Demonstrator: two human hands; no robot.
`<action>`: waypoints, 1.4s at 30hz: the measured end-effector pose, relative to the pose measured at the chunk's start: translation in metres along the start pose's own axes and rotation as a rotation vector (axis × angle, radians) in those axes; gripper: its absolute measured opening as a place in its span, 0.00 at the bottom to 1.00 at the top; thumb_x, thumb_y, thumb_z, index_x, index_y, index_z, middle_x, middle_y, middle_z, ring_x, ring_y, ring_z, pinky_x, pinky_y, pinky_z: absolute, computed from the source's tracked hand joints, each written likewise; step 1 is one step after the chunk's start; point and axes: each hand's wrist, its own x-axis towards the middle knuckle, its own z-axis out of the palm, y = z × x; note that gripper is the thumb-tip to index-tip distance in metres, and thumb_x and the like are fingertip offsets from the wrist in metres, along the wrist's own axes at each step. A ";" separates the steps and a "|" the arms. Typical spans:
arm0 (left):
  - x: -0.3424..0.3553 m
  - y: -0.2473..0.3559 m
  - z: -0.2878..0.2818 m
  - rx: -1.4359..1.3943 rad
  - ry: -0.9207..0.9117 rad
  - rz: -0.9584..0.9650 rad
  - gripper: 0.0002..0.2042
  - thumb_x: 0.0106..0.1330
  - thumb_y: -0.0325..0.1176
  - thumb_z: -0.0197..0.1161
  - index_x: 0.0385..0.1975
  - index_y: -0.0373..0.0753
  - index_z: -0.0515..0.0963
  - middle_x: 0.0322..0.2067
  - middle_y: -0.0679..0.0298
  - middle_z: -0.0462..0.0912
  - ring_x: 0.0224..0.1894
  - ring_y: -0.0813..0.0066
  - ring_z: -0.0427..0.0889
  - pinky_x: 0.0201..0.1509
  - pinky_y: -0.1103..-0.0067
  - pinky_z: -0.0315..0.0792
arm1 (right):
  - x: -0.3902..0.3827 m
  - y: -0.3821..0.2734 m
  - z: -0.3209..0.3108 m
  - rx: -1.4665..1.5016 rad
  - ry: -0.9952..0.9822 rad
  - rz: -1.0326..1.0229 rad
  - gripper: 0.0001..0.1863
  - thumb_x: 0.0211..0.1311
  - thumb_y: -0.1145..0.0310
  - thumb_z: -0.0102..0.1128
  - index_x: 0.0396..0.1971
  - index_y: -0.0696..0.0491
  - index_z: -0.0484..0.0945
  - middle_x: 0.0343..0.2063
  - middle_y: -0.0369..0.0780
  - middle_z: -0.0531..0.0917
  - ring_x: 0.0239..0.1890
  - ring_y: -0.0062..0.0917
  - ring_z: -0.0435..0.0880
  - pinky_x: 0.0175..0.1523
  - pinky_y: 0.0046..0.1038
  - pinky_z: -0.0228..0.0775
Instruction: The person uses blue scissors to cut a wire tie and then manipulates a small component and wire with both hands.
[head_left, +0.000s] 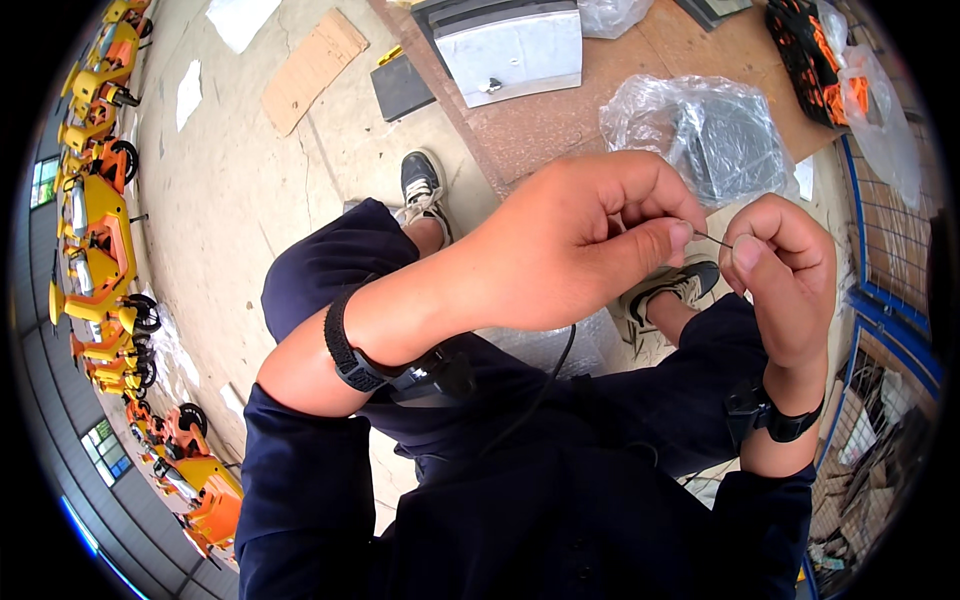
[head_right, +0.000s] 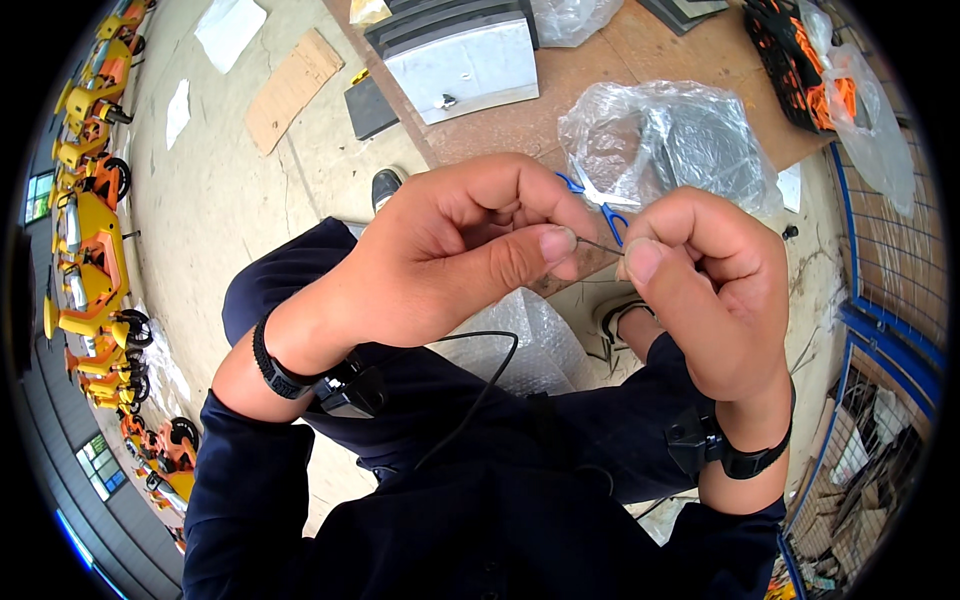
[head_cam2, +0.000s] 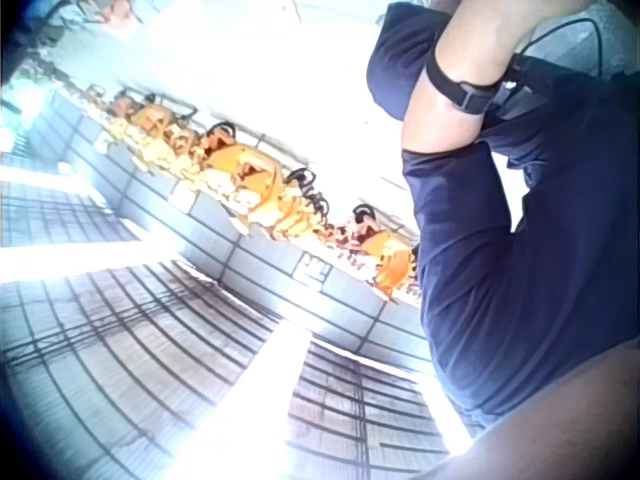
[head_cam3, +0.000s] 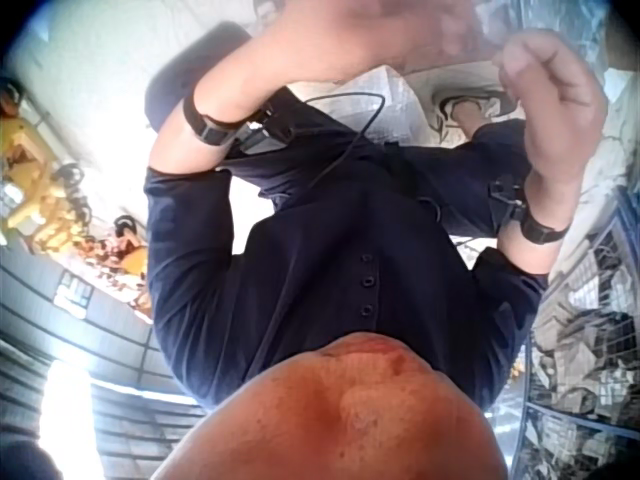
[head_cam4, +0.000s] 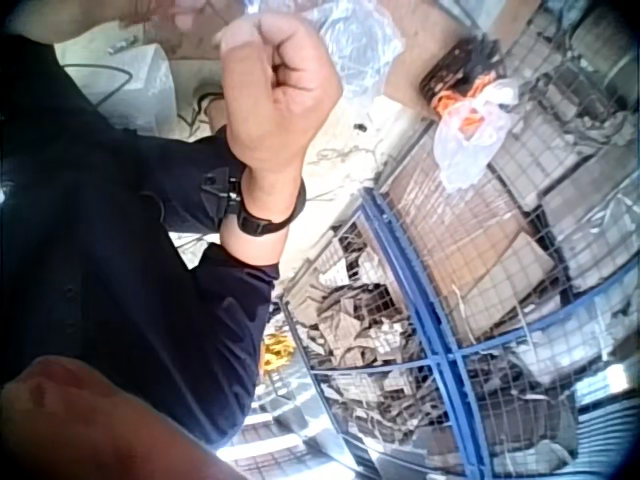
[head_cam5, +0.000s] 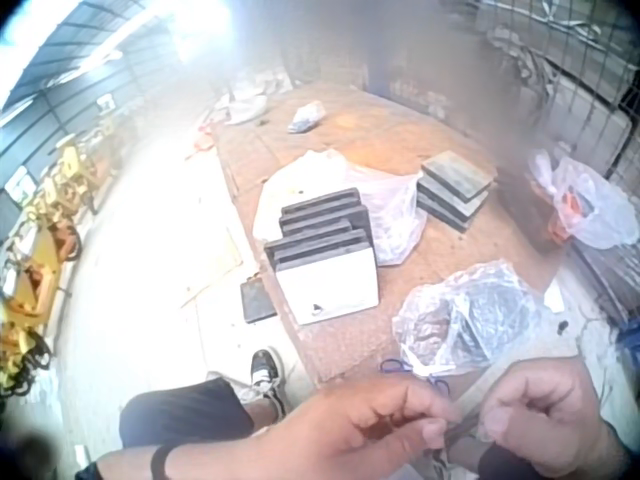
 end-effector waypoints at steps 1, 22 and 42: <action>0.000 0.001 -0.001 0.014 0.001 -0.021 0.08 0.70 0.26 0.55 0.45 0.31 0.76 0.31 0.68 0.79 0.32 0.87 0.75 0.36 0.87 0.70 | 0.000 0.000 0.000 -0.011 -0.002 -0.009 0.05 0.62 0.73 0.54 0.28 0.58 0.74 0.22 0.28 0.73 0.24 0.06 0.64 0.29 0.14 0.54; -0.001 0.008 0.003 0.017 0.090 -0.148 0.05 0.67 0.25 0.59 0.39 0.31 0.77 0.28 0.71 0.79 0.29 0.91 0.74 0.32 0.89 0.69 | 0.019 0.014 0.016 -0.435 0.288 -0.414 0.03 0.56 0.75 0.58 0.28 0.58 0.74 0.22 0.32 0.74 0.25 0.18 0.70 0.32 0.22 0.62; -0.004 -0.010 0.007 0.639 0.268 0.063 0.03 0.64 0.25 0.60 0.34 0.34 0.79 0.24 0.63 0.79 0.22 0.84 0.75 0.25 0.83 0.69 | 0.024 0.027 0.028 -0.943 0.140 -0.623 0.07 0.42 0.78 0.59 0.25 0.57 0.73 0.21 0.41 0.72 0.24 0.37 0.73 0.28 0.34 0.65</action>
